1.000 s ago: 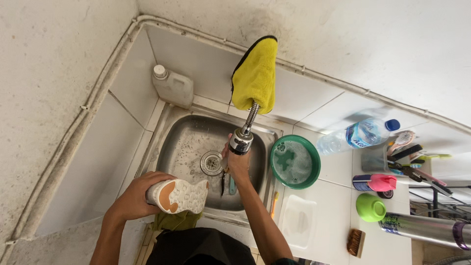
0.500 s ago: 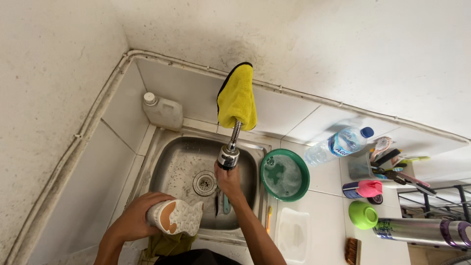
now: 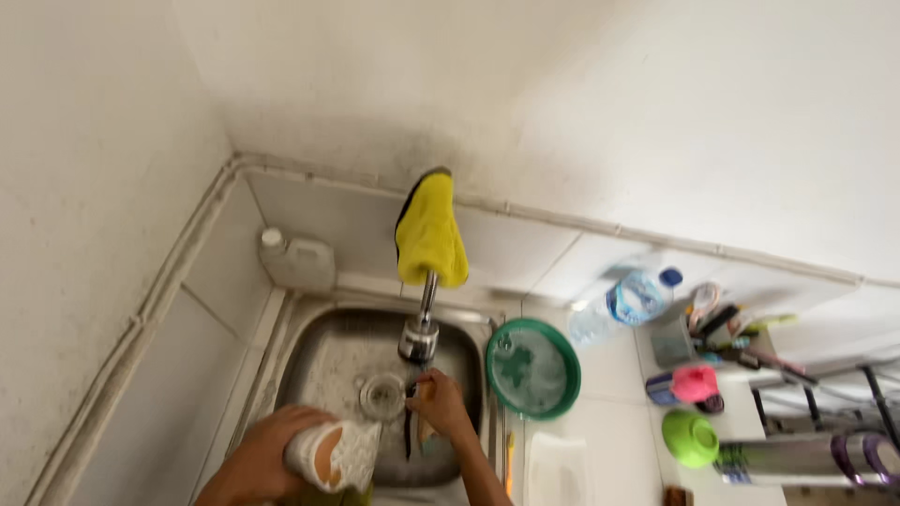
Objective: The person scrubs a white shoe with a brush and sponge over a kitchen sink, rinsing it under running water and repeating the process to clean the sole and upper surfaces.
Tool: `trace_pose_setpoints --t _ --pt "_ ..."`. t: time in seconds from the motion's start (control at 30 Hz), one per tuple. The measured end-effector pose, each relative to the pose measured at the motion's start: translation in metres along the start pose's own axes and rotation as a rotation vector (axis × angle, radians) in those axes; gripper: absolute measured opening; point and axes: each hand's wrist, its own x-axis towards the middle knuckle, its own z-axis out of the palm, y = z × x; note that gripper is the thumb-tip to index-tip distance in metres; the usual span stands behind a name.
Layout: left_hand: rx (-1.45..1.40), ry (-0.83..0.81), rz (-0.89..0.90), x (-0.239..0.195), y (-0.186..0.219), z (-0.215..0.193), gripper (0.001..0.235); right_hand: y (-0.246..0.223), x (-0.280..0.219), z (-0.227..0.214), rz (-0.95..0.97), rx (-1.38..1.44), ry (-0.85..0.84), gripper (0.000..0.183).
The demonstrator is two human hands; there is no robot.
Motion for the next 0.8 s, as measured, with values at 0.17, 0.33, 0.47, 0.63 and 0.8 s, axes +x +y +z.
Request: trace_pose_setpoints --t 0.17,0.33,0.47,0.63,0.8 --pt "0.047 -0.087 0.04 0.017 0.029 -0.009 0.09 -0.041 0.025 -0.033 -0.235 0.162 0.187 0.037" --pt "0.025 -0.075 0.129 0.033 0.038 -0.011 0.088 -0.094 0.062 -0.057 -0.287 0.124 0.239 0.055" --pt "0.086 -0.082 0.182 0.042 0.033 -0.006 0.085 -0.128 0.083 -0.068 -0.299 0.53 0.236 0.038" --pt "0.094 -0.081 0.145 0.052 0.022 -0.002 0.093 -0.171 0.106 -0.109 -1.028 0.653 0.42 0.074" --pt "0.038 -0.074 0.134 0.052 0.025 0.007 0.084 -0.117 0.08 -0.081 -0.484 0.905 0.336 0.067"
